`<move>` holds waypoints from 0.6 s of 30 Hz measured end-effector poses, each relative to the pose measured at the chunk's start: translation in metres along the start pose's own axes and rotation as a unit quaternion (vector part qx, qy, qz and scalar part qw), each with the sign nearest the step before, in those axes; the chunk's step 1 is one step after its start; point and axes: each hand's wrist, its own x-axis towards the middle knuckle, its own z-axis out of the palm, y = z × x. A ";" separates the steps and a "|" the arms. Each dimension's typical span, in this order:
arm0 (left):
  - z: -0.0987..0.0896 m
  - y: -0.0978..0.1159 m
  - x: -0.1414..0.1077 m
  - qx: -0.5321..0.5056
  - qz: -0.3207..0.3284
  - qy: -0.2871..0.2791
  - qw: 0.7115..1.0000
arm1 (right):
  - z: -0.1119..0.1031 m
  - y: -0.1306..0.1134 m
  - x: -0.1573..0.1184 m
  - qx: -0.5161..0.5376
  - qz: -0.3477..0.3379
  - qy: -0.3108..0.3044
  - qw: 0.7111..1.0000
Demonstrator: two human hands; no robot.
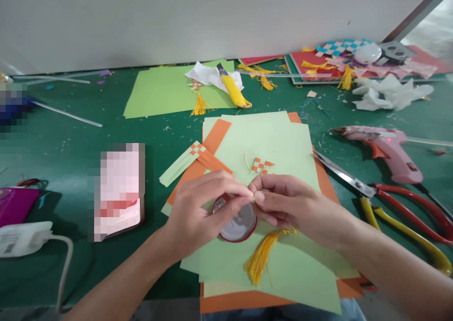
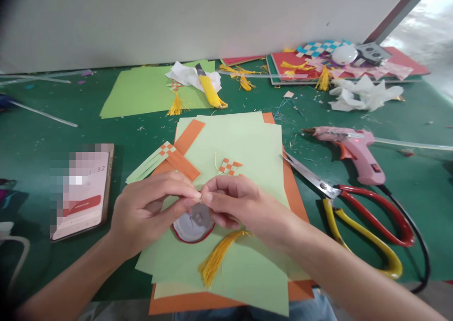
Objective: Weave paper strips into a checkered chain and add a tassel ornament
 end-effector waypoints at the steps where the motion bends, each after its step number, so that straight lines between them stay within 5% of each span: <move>1: 0.000 0.000 0.000 0.000 0.001 0.001 1.000 | 0.000 0.000 0.000 -0.001 0.000 0.001 1.000; 18: 0.003 -0.001 -0.001 0.037 0.009 0.009 0.999 | 0.002 0.000 0.000 -0.010 0.012 0.032 0.999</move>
